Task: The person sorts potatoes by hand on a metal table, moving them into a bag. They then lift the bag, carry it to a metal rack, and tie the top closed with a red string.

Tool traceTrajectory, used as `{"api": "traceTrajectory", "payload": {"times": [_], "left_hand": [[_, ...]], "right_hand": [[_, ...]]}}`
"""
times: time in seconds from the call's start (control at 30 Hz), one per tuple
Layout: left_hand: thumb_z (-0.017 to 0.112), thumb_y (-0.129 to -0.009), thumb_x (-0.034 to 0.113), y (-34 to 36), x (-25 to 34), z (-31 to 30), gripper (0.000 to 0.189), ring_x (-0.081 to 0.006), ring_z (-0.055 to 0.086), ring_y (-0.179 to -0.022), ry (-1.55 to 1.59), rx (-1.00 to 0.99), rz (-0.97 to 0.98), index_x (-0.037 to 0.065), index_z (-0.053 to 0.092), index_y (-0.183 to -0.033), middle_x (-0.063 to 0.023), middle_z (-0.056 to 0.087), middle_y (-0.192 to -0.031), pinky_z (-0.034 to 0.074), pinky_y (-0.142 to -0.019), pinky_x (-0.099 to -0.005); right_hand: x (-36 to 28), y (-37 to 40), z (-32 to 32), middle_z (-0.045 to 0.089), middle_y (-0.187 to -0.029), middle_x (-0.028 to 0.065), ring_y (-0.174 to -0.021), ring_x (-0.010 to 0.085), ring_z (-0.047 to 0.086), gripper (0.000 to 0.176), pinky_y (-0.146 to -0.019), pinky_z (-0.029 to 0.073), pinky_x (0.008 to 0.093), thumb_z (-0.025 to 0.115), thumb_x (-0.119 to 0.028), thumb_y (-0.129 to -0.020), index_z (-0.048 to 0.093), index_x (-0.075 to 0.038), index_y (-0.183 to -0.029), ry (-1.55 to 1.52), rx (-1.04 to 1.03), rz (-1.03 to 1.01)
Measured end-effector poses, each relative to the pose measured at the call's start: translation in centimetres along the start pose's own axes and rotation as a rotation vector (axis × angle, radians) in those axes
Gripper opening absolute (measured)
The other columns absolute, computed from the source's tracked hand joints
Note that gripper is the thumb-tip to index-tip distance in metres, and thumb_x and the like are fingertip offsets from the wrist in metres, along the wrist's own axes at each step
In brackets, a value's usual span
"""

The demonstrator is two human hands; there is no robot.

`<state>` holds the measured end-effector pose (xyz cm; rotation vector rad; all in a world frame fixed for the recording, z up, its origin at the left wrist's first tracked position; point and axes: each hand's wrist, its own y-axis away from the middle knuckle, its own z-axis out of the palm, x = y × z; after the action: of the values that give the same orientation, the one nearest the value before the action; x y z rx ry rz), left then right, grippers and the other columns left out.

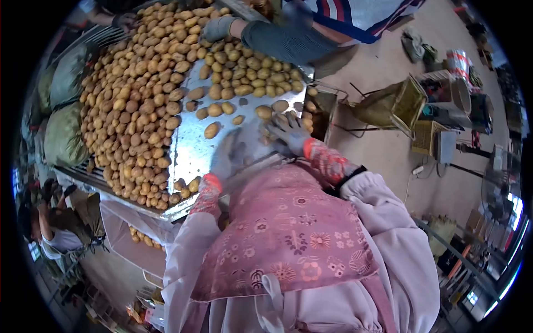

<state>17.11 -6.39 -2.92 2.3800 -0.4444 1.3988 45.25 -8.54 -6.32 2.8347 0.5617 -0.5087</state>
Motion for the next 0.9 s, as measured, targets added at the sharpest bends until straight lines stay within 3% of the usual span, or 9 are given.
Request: {"api": "traceTrajectory", "payload": {"times": [0.07, 0.27, 0.4, 0.43, 0.57, 0.6, 0.7, 0.77, 0.9], "left_hand": [[0.067, -0.086, 0.024, 2.2, -4.6, -5.9, 0.072, -0.0398, 0.045, -0.129, -0.556, 0.376, 0.202, 0.01, 0.035, -0.149, -0.0192, 0.044, -0.143, 0.037, -0.107, -0.0445], [0.071, -0.077, 0.054, 7.7, -6.2, -14.5, 0.103, -0.0528, 0.028, -0.135, -0.534, 0.725, -0.919, 0.029, 0.01, -0.156, -0.0292, 0.004, -0.157, 0.033, -0.11, -0.0522], [0.077, -0.073, 0.04, 8.6, -15.1, -9.1, 0.106, -0.0494, 0.033, -0.134, -0.751, 0.736, -0.562, 0.019, 0.015, -0.156, -0.0363, 0.016, -0.15, 0.038, -0.106, -0.0485], [0.076, -0.073, 0.034, 8.1, -12.6, -8.0, 0.101, -0.0483, 0.036, -0.132, -0.678, 0.542, -0.57, 0.016, 0.019, -0.155, -0.0351, 0.021, -0.148, 0.039, -0.105, -0.0462], [0.066, -0.084, 0.025, 5.9, -5.5, -7.3, 0.069, -0.0357, 0.05, -0.122, -0.339, 0.047, -0.241, 0.013, 0.04, -0.147, -0.0198, 0.05, -0.134, 0.043, -0.099, -0.0375], [0.063, -0.087, 0.028, 5.0, -6.0, -8.2, 0.063, -0.0322, 0.053, -0.119, -0.019, -0.001, -0.209, 0.014, 0.043, -0.145, -0.0154, 0.056, -0.129, 0.043, -0.099, -0.0361], [0.063, -0.086, 0.018, -0.8, -3.7, -15.8, 0.048, -0.0367, 0.061, -0.091, -0.627, 0.479, 0.07, 0.009, 0.053, -0.132, -0.0147, 0.064, -0.1, 0.049, -0.081, -0.0443], [0.07, -0.084, 0.026, -5.5, -5.5, -23.7, 0.055, -0.0414, 0.058, -0.101, -0.815, 0.784, 0.169, 0.009, 0.052, -0.133, -0.0219, 0.058, -0.12, 0.047, -0.084, -0.0491], [0.056, -0.085, 0.062, -12.4, -5.6, -32.3, 0.075, -0.049, 0.029, -0.137, -0.902, 0.779, -0.346, 0.03, 0.034, -0.149, -0.0202, 0.041, -0.146, 0.024, -0.112, -0.0562]], "right_hand": [[2.5, 2.1, 1.1, 0.035, -0.153, 0.0112, -0.139, 0.046, 0.028, 0.066, -0.111, 0.027, 0.0608, 0.065, -0.041, -0.083, 0.043, -0.027, -0.143, -0.277, 0.024, -0.159], [9.1, 0.5, -1.8, 0.062, -0.116, 0.0155, -0.103, 0.0333, 0.062, 0.039, -0.089, 0.049, 0.0419, 0.064, -0.022, -0.085, 0.063, -0.009, -0.122, -0.465, 0.16, 0.123], [7.9, -6.6, -3.7, 0.064, -0.101, 0.0227, -0.093, 0.0357, 0.064, 0.039, -0.081, 0.051, 0.0394, 0.062, -0.011, -0.087, 0.058, -0.001, -0.125, -0.386, 0.506, 0.073], [5.7, -8.0, -4.8, 0.063, -0.101, 0.0246, -0.094, 0.0379, 0.063, 0.044, -0.082, 0.05, 0.0428, 0.064, -0.012, -0.087, 0.055, 0.0, -0.128, -0.837, 0.3, 0.431], [-1.2, -10.1, -3.6, 0.025, -0.151, 0.0334, -0.132, 0.0533, 0.037, 0.071, -0.105, 0.037, 0.056, 0.055, -0.038, -0.092, 0.023, -0.023, -0.153, -0.076, -0.199, 0.556], [0.5, -9.6, 3.1, 0.021, -0.155, 0.0285, -0.135, 0.0551, 0.029, 0.074, -0.107, 0.033, 0.0594, 0.052, -0.049, -0.09, 0.022, -0.026, -0.154, 0.113, 0.102, 0.334], [-4.3, -6.9, 1.1, 0.025, -0.156, 0.0191, -0.134, 0.0564, 0.028, 0.074, -0.106, 0.027, 0.0667, 0.056, -0.047, -0.087, 0.028, -0.027, -0.152, 0.006, -0.176, 0.129], [-5.9, -5.3, 0.1, 0.027, -0.156, 0.0169, -0.135, 0.0515, 0.032, 0.074, -0.109, 0.025, 0.063, 0.061, -0.042, -0.085, 0.032, -0.024, -0.15, 0.098, -0.231, -0.066], [-5.8, -4.7, -1.0, 0.03, -0.156, 0.0122, -0.135, 0.0471, 0.033, 0.074, -0.111, 0.023, 0.0585, 0.064, -0.038, -0.083, 0.035, -0.022, -0.149, 0.02, -0.18, -0.05]]}}
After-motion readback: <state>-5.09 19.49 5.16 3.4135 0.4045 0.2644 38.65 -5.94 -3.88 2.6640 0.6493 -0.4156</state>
